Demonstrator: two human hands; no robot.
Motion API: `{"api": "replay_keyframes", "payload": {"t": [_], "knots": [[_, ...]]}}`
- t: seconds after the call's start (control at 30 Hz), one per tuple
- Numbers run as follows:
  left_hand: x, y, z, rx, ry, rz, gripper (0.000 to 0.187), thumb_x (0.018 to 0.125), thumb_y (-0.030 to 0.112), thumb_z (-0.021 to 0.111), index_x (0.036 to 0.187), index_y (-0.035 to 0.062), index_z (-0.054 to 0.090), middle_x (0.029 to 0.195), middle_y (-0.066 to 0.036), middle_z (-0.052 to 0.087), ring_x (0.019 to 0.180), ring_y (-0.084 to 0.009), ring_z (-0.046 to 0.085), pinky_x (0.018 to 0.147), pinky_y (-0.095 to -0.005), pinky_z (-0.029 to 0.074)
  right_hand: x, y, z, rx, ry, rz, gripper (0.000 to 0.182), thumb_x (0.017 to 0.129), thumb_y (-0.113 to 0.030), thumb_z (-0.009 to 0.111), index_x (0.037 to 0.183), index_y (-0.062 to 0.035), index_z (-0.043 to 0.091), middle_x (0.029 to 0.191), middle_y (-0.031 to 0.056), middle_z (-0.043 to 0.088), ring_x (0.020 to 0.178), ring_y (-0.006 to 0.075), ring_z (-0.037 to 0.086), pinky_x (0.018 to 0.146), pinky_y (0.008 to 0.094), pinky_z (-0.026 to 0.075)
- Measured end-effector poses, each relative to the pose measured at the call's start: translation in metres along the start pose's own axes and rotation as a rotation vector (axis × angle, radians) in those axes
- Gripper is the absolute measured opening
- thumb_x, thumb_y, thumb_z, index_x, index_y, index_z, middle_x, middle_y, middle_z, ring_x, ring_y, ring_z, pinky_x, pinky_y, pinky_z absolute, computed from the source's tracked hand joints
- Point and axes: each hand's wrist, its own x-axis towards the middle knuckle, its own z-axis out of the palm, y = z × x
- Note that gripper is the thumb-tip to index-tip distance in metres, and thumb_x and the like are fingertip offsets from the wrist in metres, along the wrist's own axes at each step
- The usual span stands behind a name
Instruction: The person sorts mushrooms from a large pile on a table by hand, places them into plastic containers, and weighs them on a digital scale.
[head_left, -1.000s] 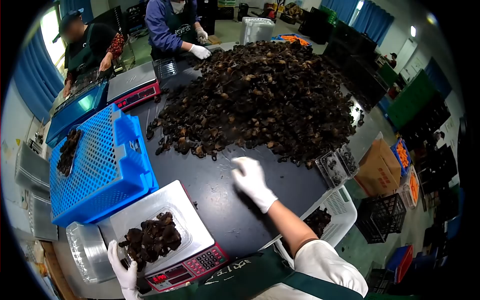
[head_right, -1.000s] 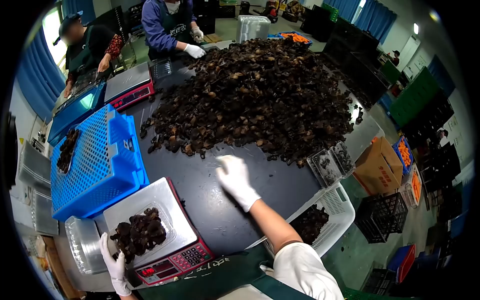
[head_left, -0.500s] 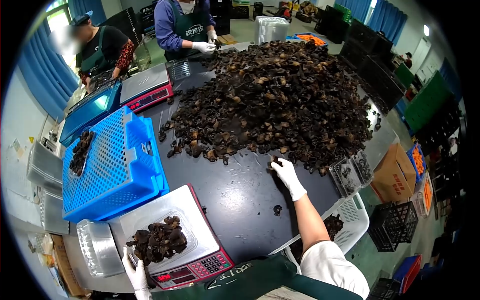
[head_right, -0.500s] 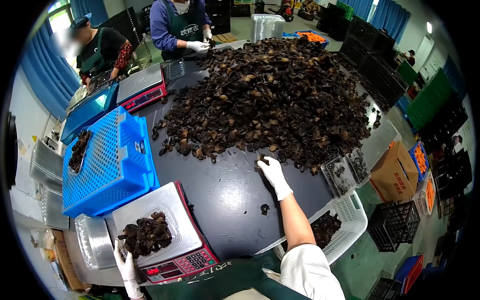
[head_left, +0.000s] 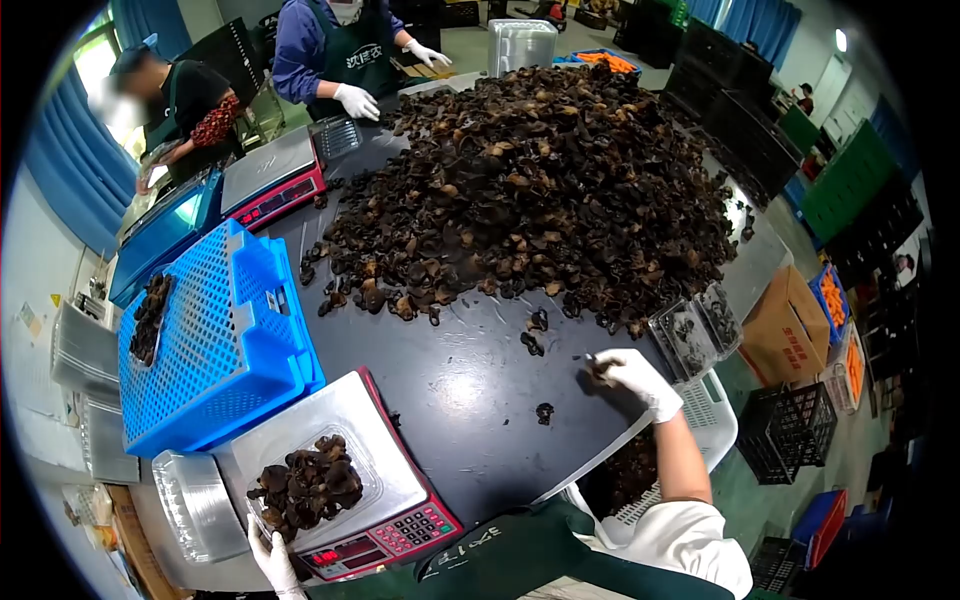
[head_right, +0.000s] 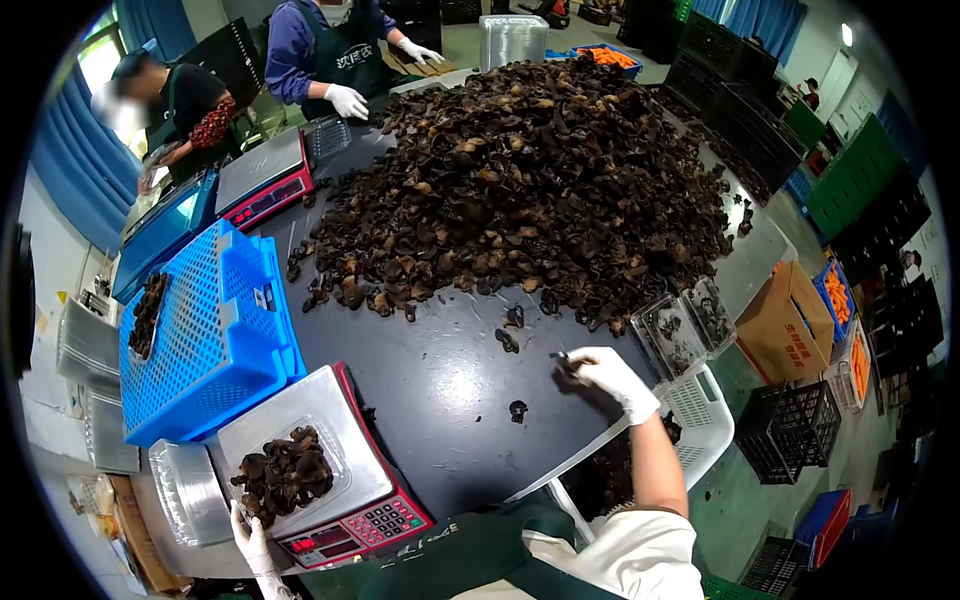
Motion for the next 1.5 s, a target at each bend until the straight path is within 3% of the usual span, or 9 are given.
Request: {"api": "replay_keyframes", "payload": {"t": [0.1,0.3,0.5,0.77,0.93,1.03,1.17,1.37,1.5], "knots": [[-0.002,0.001,0.006,0.017,0.05,-0.068,0.047,0.095,0.009,0.055,0.139,-0.0018,0.043,0.138,-0.012,0.049,0.125,-0.0216,0.047,0.108,-0.034,0.034,-0.041,0.002,-0.053,-0.45,-0.342,0.54,0.028,0.076,-0.009,0.066,0.102,-0.0007,0.072,0.09,0.004,0.072,0.078,0.0122,0.064,0.074,0.0269,0.051],[0.008,-0.042,-0.01,0.112,0.112,-0.065,0.039,0.104,0.023,0.041,0.13,-0.0032,0.052,0.127,-0.012,0.057,0.116,-0.0195,0.053,0.102,-0.0328,0.041,-0.004,-0.043,-0.004,-0.872,0.043,0.007,0.03,0.082,-0.031,0.059,0.099,-0.0084,0.07,0.098,0.0135,0.07,0.092,0.0328,0.065,0.081,0.039,0.053],[0.006,-0.049,-0.028,0.071,0.156,-0.121,0.044,0.105,0.033,0.038,0.133,0.0028,0.052,0.121,-0.007,0.059,0.105,-0.013,0.056,0.089,-0.0267,0.044,0.113,0.003,0.069,-0.864,0.424,-0.618,0.018,0.086,-0.02,0.058,0.098,-0.0094,0.067,0.091,0.0106,0.065,0.086,0.0297,0.063,0.075,0.0394,0.052],[-0.019,-0.069,-0.055,0.07,0.316,-0.3,0.043,0.103,0.039,0.043,0.137,0.0142,0.051,0.122,0.004,0.058,0.083,-0.0054,0.049,0.073,-0.0188,0.04,0.149,-0.016,0.064,-0.319,0.376,-0.343,0.024,0.08,-0.018,0.06,0.099,-0.0073,0.07,0.093,0.014,0.069,0.086,0.0288,0.067,0.078,0.0353,0.053],[-0.023,-0.079,-0.041,-0.033,0.357,-0.286,0.042,0.102,0.037,0.043,0.136,0.0127,0.052,0.124,0.004,0.058,0.087,-0.0054,0.05,0.071,-0.0182,0.04,0.192,0.021,0.04,-0.718,0.792,-0.289,0.044,0.076,-0.026,0.065,0.114,-0.0023,0.065,0.095,0.0211,0.068,0.091,0.0354,0.065,0.081,0.0419,0.051],[-0.029,0.014,0.004,0.047,0.341,-0.29,0.042,0.104,0.033,0.039,0.136,0.0085,0.051,0.134,-0.002,0.054,0.102,-0.0115,0.052,0.086,-0.0244,0.041,0.179,-0.013,0.042,-0.721,0.567,-0.12,0.035,0.076,-0.025,0.066,0.101,-0.002,0.069,0.094,0.0231,0.067,0.095,0.0362,0.064,0.084,0.0428,0.05],[-0.03,0.015,0.002,0.003,0.397,-0.24,0.039,0.104,0.028,0.04,0.136,0.0083,0.05,0.134,-0.001,0.055,0.098,-0.0104,0.052,0.082,-0.0236,0.042,0.157,-0.032,0.048,0.039,0.026,-0.077,0.021,0.086,-0.02,0.066,0.075,-0.0018,0.067,0.06,0.0028,0.058,0.049,0.0093,0.052,0.048,0.0249,0.043],[-0.029,0.028,0.013,-0.069,0.422,-0.217,0.034,0.103,0.021,0.045,0.131,0.0048,0.053,0.133,-0.006,0.056,0.105,-0.0152,0.055,0.089,-0.0279,0.045,0.102,-0.069,0.088,0.521,-0.307,0.045,0.019,0.094,-0.017,0.059,0.104,-0.0017,0.064,0.085,-0.0004,0.063,0.061,0.007,0.055,0.058,0.0218,0.049],[-0.025,0.061,0.039,0.199,0.335,-0.09,0.033,0.092,0.002,0.053,0.124,-0.0037,0.055,0.127,-0.015,0.056,0.117,-0.024,0.053,0.103,-0.0342,0.039,0.088,-0.084,0.157,-0.005,-0.354,-0.124,0.017,0.088,-0.016,0.065,0.094,-0.0004,0.069,0.078,0.0022,0.064,0.064,0.009,0.056,0.065,0.0248,0.049]]}}
